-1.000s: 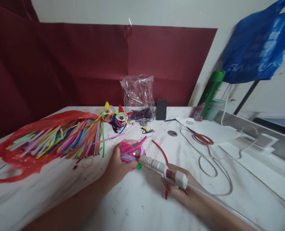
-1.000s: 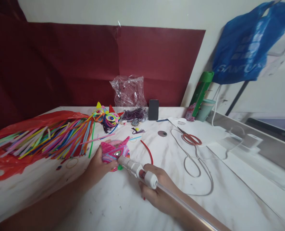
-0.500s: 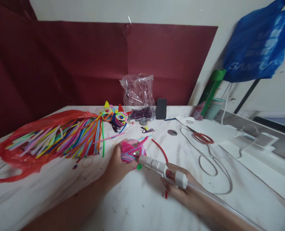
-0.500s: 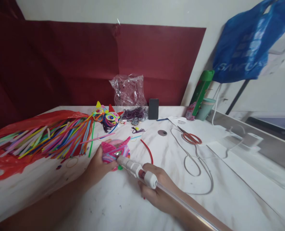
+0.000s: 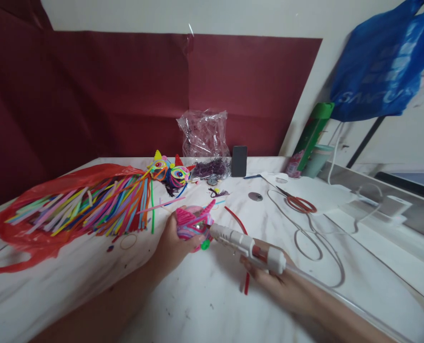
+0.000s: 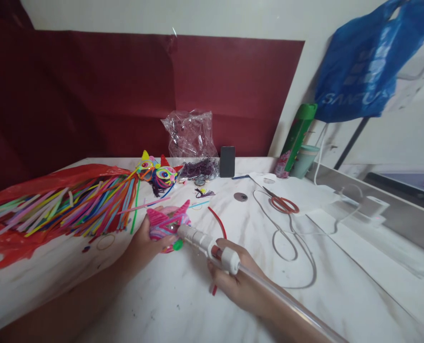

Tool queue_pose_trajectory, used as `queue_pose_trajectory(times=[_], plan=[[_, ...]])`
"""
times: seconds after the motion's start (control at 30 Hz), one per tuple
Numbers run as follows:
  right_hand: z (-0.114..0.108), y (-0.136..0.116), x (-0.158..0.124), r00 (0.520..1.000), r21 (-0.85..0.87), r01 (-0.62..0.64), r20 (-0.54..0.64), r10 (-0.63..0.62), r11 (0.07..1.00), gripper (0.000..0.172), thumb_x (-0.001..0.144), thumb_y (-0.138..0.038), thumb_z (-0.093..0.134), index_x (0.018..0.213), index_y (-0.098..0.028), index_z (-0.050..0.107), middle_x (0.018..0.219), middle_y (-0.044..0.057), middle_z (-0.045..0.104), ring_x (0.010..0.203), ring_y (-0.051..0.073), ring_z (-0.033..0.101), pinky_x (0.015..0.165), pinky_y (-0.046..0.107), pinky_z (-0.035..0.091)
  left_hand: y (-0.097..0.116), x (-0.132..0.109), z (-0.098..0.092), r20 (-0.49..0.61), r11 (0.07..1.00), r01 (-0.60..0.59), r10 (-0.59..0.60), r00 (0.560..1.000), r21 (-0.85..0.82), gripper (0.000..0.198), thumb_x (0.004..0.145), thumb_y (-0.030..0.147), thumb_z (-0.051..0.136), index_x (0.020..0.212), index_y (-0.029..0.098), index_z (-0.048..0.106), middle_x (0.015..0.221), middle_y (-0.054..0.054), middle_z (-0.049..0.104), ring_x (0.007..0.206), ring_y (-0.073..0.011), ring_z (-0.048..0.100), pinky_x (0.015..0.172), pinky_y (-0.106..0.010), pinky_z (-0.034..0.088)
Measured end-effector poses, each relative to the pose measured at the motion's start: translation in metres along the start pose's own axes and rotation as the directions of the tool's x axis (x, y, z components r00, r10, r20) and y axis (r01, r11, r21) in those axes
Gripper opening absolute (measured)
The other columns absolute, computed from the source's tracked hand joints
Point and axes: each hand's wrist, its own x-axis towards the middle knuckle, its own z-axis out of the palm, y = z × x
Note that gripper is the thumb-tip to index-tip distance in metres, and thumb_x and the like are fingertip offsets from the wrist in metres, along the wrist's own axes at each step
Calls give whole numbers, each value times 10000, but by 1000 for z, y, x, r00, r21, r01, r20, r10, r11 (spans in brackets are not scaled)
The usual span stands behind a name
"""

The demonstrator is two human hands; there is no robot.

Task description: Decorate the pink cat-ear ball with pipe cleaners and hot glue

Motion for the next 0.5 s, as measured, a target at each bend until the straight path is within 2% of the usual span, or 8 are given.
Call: queue_pose_trajectory(times=[0.13, 0.23, 0.5], plan=[[-4, 1, -2, 999, 6, -32, -27, 32, 999, 154, 868, -312, 508, 762, -209, 551, 655, 2, 558, 598, 161, 542, 530, 248, 459, -3, 1, -2, -24, 1000, 18, -18, 1000, -1, 734, 613, 236, 807, 1287, 280, 520, 1288, -58, 650, 1164, -300, 631, 1000, -430, 509], [-5, 2, -2, 999, -7, -42, 9, 42, 999, 144, 872, -317, 516, 822, -200, 583, 689, 2, 577, 629, 166, 551, 560, 255, 466, -4, 1, -2, -20, 999, 27, -28, 999, -18, 723, 614, 235, 810, 1279, 277, 528, 1283, -63, 655, 1147, -295, 641, 993, -425, 512], [-3, 4, 1, 997, -10, -17, 74, 18, 1000, 132, 867, -260, 507, 750, -199, 507, 666, -27, 487, 591, 130, 505, 537, 229, 428, 0, 1, 0, 14, 999, -25, 26, 1000, -22, 665, 630, 225, 783, 1252, 261, 553, 1344, -75, 616, 1197, -312, 608, 1054, -472, 469]])
